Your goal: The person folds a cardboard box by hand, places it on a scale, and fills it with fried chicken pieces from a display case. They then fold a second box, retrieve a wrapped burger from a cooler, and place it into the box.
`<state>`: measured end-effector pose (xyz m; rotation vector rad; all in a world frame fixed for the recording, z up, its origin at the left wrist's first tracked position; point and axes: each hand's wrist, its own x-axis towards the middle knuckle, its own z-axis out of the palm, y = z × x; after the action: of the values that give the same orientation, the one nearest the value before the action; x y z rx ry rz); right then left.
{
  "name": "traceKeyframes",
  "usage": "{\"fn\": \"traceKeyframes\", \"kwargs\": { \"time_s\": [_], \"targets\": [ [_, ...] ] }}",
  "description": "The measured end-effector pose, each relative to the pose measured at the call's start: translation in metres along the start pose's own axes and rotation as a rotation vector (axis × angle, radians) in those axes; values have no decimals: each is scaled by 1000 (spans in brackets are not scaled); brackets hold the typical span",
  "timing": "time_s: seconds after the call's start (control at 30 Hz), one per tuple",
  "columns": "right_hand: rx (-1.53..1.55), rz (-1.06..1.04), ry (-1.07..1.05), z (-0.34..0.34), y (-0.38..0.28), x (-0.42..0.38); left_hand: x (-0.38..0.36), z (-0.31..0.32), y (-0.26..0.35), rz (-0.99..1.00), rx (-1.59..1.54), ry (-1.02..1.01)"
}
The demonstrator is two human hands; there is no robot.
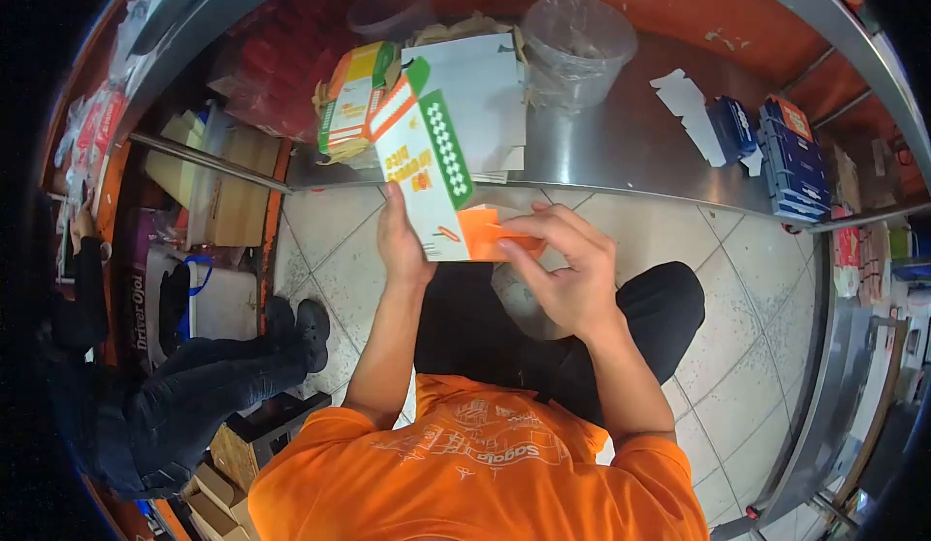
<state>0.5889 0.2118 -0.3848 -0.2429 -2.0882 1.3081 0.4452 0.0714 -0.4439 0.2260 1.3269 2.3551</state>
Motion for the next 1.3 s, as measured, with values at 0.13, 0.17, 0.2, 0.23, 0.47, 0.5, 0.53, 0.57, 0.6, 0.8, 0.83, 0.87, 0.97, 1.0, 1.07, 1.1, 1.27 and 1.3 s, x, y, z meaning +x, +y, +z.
{"fn": "traceKeyframes", "kwargs": {
  "time_s": [0.13, 0.17, 0.2, 0.23, 0.47, 0.5, 0.53, 0.57, 0.6, 0.8, 0.83, 0.87, 0.97, 1.0, 1.07, 1.1, 1.27, 1.3],
  "targets": [
    [16, -96, -18, 5, -4, 2, -6, -2, 4, 31, -1, -18],
    [13, -151, 14, 6, -5, 4, -7, -3, 5, 23, -1, -51],
    [11, -179, 31, 6, -5, 4, -7, -3, 6, 15, -2, -85],
    [8, -208, 48, 6, -4, 5, -8, 0, 7, 26, 16, -73],
    [85, -50, -277, -10, 8, -3, -8, -3, 6, 11, 41, -129],
    [98, -72, -382, -12, 11, -3, -7, -4, 7, -17, 84, -182],
    [98, -72, -381, -11, 10, -3, -7, -5, 8, -46, 128, -234],
    [428, 226, -404, -9, 8, -4, -8, -5, 10, -98, 129, -249],
    [755, 527, -416, -8, 6, -4, -9, -8, 10, -97, 130, -248],
    [659, 293, -199, -22, 35, -3, -19, -13, -8, 66, 628, -257],
    [514, 361, -124, -24, 34, -4, -22, 0, -5, 120, 666, -234],
    [367, 426, -48, -25, 28, -2, -25, 25, -8, 538, 798, 23],
    [66, 206, -109, -22, 16, 6, -32, 45, 11, 814, 959, -27],
    [5, 7, -140, -20, 16, 6, -36, 40, 22, 763, 1176, -191],
    [-95, 10, -102, -18, 6, 7, -38, 35, 22, 592, 1064, -392],
    [-134, 67, -38, -17, 5, 5, -41, 40, 22, 526, 996, -350],
    [-279, -220, 45, -24, -1, 9, -35, 41, 21, 43, 501, -156],
    [-383, -323, -28, -29, -15, 9, -32, 36, 21, 55, 593, -151]
  ]
}}
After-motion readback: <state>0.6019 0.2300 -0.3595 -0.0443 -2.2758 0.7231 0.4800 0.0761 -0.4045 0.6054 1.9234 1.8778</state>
